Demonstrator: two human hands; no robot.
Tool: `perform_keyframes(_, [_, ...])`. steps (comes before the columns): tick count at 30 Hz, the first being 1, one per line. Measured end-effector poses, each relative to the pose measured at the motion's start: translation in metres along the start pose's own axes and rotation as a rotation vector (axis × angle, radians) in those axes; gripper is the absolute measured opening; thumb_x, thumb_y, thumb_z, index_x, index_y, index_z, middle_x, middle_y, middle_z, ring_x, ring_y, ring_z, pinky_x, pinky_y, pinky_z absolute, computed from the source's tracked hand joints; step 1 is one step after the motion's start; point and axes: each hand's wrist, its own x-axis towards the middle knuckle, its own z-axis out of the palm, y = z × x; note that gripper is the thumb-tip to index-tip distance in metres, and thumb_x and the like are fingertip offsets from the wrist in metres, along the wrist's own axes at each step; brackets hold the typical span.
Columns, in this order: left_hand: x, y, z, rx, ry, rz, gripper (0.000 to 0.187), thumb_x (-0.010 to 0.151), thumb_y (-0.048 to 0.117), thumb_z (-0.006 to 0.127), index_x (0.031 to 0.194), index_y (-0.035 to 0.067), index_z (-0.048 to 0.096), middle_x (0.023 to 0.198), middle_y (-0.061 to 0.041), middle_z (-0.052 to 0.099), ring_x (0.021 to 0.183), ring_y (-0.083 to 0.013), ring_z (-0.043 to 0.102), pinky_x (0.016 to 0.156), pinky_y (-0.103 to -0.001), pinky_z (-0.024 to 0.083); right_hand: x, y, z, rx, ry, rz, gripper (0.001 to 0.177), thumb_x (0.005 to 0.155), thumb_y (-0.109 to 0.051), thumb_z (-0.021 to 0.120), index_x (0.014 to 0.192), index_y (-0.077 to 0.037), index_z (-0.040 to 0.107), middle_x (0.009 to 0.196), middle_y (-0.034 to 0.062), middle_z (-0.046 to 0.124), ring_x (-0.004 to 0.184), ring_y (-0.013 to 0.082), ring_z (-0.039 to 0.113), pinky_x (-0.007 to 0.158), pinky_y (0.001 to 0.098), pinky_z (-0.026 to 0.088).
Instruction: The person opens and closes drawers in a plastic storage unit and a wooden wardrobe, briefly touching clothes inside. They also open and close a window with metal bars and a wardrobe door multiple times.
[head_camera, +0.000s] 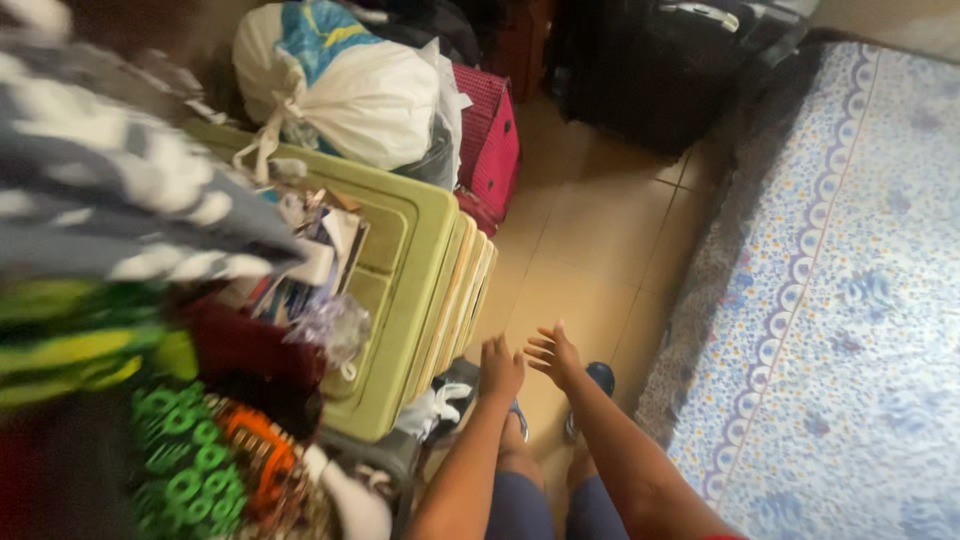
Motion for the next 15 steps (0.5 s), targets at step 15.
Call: perform_keyframes(15, [0.137, -0.167, 0.198, 0.200, -0.228, -0.119, 0.045, 0.091, 0.017, 0.061, 0.130, -0.005, 0.058, 0.139, -0.025, 0.057, 0.136, -0.0392, 0.050, 0.114, -0.044, 0.042, 0.259, 0.051, -0.079, -0.305, 0.111, -0.014, 0.079, 0.094, -0.070, 0.044, 0.142, -0.008, 0.052, 0.126, 0.0168, 0.068, 0.108, 0.0330, 0.070, 0.090, 0.0527, 0.055])
